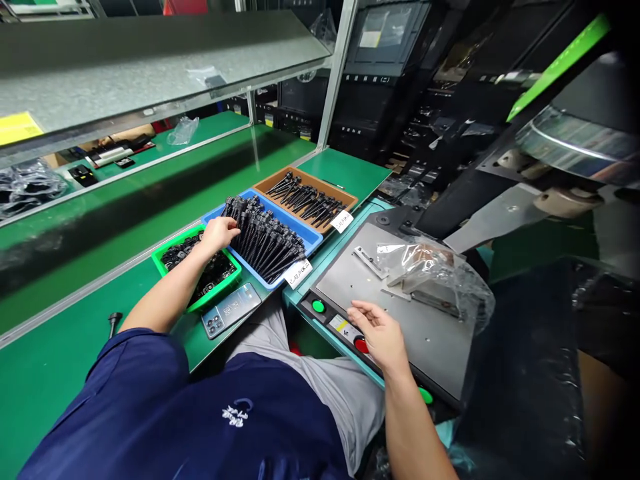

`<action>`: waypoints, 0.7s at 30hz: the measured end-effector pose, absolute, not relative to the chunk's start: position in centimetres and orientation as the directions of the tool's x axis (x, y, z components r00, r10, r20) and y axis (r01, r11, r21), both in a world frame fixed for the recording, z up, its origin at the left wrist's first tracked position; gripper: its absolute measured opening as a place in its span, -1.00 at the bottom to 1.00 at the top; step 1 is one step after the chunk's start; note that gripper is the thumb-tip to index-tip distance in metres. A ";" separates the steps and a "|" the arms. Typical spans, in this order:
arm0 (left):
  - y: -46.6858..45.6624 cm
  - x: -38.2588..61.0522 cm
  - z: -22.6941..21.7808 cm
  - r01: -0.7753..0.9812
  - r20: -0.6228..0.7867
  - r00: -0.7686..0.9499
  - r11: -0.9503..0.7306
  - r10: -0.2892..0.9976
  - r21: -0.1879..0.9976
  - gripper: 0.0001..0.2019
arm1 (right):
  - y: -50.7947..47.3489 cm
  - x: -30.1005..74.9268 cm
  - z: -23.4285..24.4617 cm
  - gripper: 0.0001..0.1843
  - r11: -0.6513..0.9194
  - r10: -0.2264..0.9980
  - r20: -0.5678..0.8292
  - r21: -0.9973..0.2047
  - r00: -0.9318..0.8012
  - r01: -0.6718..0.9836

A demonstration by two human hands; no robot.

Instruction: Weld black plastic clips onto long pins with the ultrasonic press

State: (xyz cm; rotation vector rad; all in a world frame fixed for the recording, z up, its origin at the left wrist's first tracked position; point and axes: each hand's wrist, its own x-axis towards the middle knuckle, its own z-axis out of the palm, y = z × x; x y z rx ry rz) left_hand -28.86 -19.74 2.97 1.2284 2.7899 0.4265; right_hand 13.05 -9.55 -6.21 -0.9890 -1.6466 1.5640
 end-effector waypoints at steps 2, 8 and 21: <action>-19.2 -29.1 2.2 0.734 -0.027 -0.656 0.645 0.755 0.212 -0.76 | -9.5 13.3 -6.3 -0.49 -0.006 0.871 -0.054 -0.995 -0.488 0.099; -18.4 -28.8 1.2 0.731 -0.112 -0.657 0.667 0.745 0.143 -0.79 | -9.6 14.0 -6.5 -0.47 -0.013 0.873 -0.096 -0.985 -0.478 0.174; -26.8 -21.1 5.2 0.829 -0.152 -0.458 0.482 0.876 0.282 -0.69 | -10.9 15.0 -9.3 -0.48 -0.166 0.883 -0.235 -0.966 -0.406 0.198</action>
